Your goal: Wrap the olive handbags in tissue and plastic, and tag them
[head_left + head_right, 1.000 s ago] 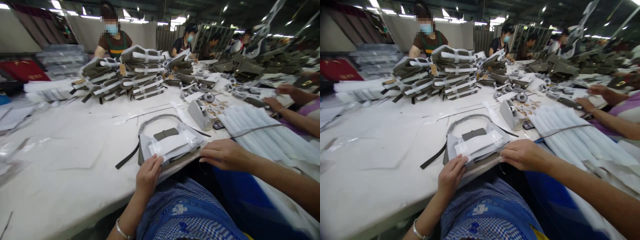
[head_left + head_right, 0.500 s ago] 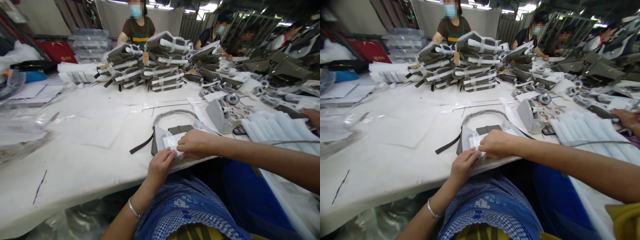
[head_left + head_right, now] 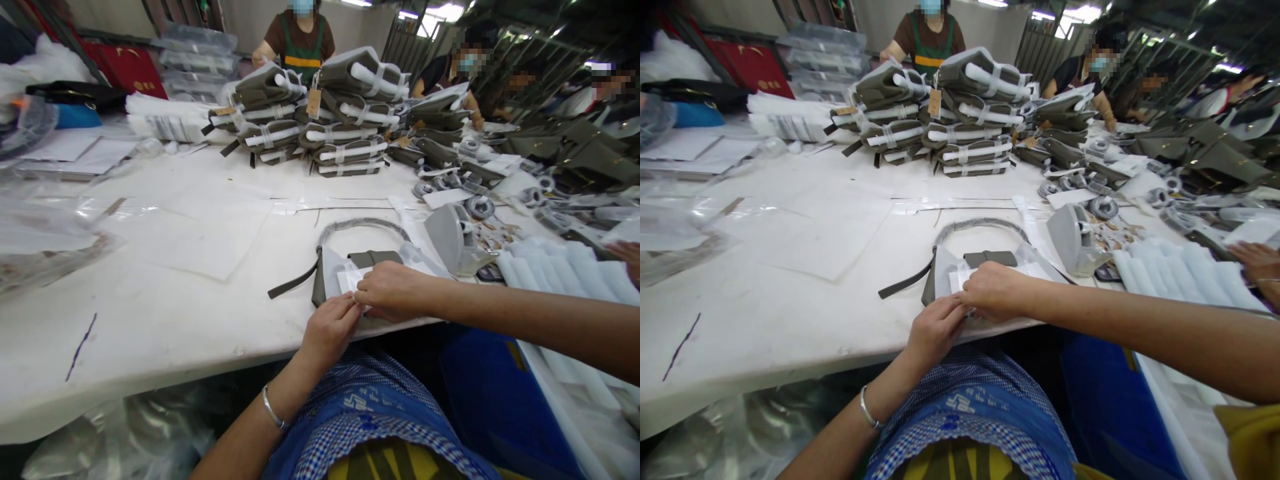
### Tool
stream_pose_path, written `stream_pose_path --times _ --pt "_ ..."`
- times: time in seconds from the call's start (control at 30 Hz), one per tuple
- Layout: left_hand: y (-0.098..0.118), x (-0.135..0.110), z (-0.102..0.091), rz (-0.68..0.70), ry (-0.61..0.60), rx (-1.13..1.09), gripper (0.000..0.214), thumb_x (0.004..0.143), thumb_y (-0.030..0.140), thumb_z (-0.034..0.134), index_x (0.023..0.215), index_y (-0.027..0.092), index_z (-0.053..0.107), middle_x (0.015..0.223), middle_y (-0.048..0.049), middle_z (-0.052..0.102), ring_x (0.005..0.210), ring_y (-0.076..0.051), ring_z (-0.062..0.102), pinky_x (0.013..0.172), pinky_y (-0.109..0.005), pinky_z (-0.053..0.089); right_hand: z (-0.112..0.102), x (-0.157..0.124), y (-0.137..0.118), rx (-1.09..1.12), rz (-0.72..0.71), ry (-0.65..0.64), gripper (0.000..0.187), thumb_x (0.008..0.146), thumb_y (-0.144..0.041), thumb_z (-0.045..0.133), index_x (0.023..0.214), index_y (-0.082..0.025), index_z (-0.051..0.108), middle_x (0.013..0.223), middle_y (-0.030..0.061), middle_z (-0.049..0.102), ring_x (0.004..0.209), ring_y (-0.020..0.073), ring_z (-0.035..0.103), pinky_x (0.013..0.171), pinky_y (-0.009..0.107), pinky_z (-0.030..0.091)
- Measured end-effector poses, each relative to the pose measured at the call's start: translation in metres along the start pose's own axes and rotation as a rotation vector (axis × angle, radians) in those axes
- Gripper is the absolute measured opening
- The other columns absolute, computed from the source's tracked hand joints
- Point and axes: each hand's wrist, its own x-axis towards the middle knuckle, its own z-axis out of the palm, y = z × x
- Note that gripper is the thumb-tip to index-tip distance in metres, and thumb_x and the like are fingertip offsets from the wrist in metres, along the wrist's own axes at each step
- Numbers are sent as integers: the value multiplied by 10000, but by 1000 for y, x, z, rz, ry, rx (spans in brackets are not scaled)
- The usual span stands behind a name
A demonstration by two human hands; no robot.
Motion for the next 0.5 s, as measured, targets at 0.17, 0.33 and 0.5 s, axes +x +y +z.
stream_pose_path --times 0.17,0.33,0.5 --pt "6 1 -4 -91 -48 -78 358 845 224 634 1194 158 595 1214 -102 656 1186 -253 578 1030 -397 497 0 2 -3 -16 14 -32 186 866 -334 641 904 -155 677 843 86 724 765 258 684 578 313 358" --pt "7 0 5 -113 17 -29 290 928 334 616 1176 186 600 1154 -65 682 1121 -231 610 975 -379 517 -9 8 -3 -17 28 -123 157 859 -298 640 891 -154 695 854 95 732 778 255 692 576 296 372" --pt "4 -2 15 -73 95 45 159 952 289 598 1055 170 622 1047 -46 711 1078 -212 637 934 -348 527 -35 15 -5 -38 54 -329 159 851 -111 593 940 -162 715 887 103 745 784 221 695 595 272 388"
